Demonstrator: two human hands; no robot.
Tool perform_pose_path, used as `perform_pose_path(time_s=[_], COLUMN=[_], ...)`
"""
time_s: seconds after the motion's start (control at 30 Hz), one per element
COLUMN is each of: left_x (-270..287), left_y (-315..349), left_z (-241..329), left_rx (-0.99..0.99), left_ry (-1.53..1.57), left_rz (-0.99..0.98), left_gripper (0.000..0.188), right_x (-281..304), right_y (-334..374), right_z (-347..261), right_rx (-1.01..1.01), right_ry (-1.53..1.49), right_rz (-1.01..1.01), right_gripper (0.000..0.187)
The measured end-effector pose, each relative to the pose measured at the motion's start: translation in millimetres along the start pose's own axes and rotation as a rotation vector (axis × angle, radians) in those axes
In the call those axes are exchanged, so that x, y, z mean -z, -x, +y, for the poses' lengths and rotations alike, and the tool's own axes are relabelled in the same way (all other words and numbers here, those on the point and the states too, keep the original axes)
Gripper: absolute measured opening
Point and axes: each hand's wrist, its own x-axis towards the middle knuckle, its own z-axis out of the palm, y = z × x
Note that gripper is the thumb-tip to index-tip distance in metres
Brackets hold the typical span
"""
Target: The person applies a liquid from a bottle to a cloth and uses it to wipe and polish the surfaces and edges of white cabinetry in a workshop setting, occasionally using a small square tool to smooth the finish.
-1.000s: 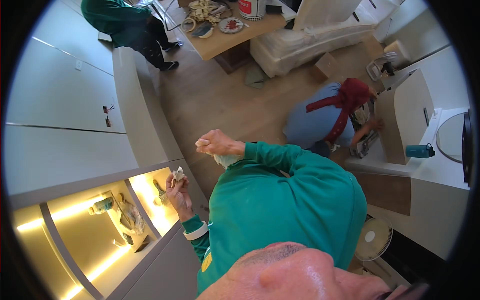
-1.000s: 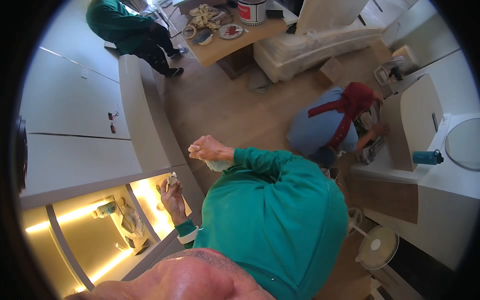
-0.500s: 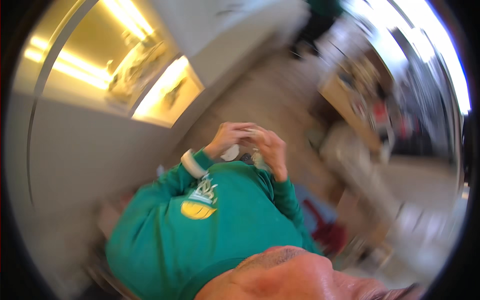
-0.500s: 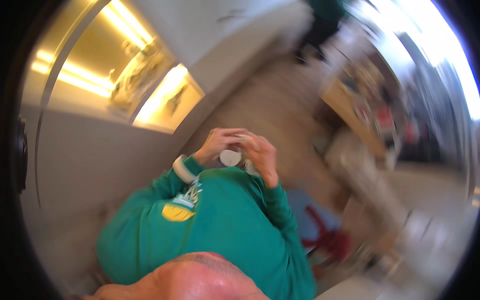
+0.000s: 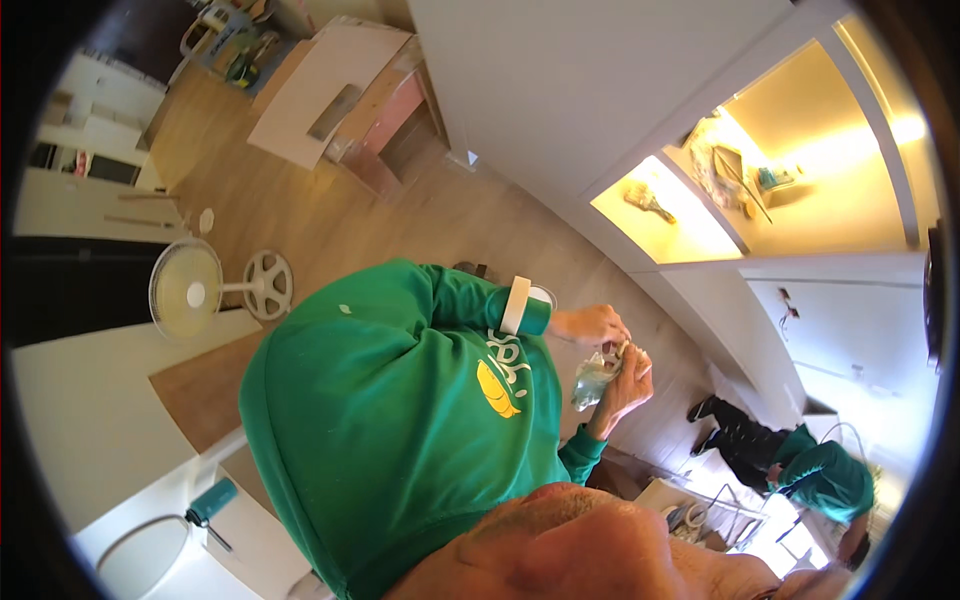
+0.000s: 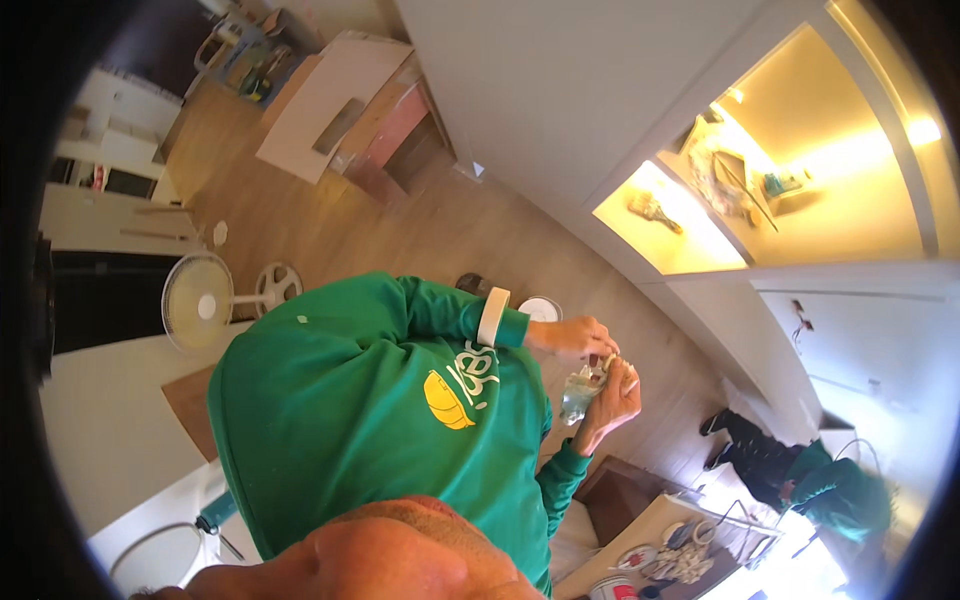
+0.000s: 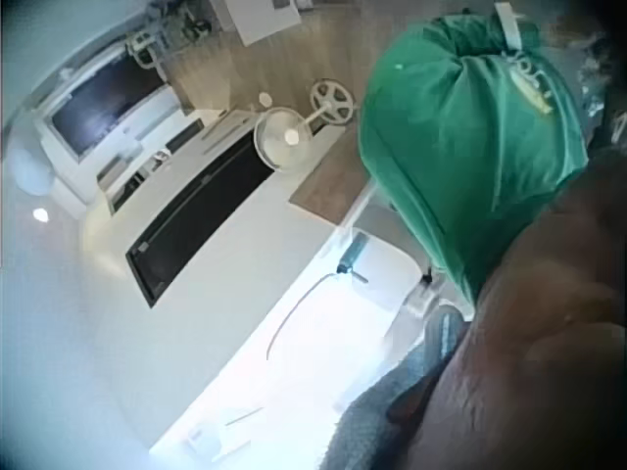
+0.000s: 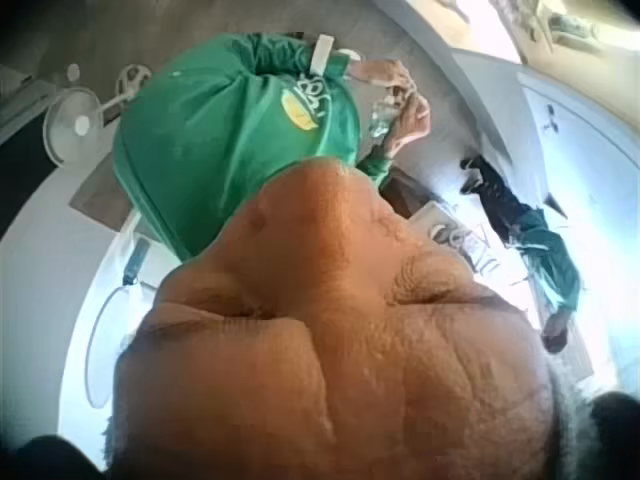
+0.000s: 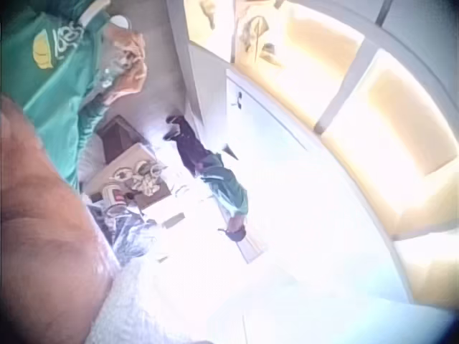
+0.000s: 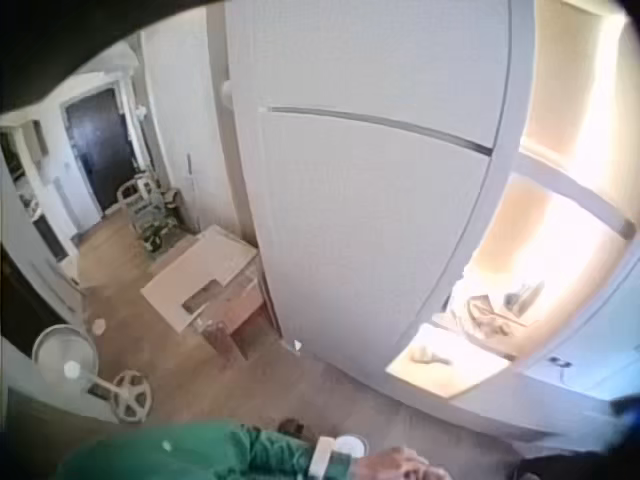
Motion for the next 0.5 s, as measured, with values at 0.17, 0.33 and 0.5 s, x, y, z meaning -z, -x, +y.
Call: perform_pose_path(time_s=[0.17, 0.33, 0.5], left_x=[64.3, 126.1, 188.0], left_y=[22.1, 60.2, 72.1], left_z=[25.7, 5.7, -9.3], left_rx=[0.112, 0.091, 0.197], left_ry=[0.243, 0.197, 0.189], left_rz=[0.101, 0.230, 0.260], left_gripper=[0.041, 0.028, 0.025], right_x=[-75.9, -112.4, -140.2], right_y=[-9.3, -14.9, -11.5], right_z=[-14.7, -8.3, 1.7], right_rx=[0.096, 0.516, 0.185], right_ry=[0.131, 0.479, 0.344], right_rz=[-0.106, -0.515, -0.369], right_gripper=[0.014, 0.015, 0.034])
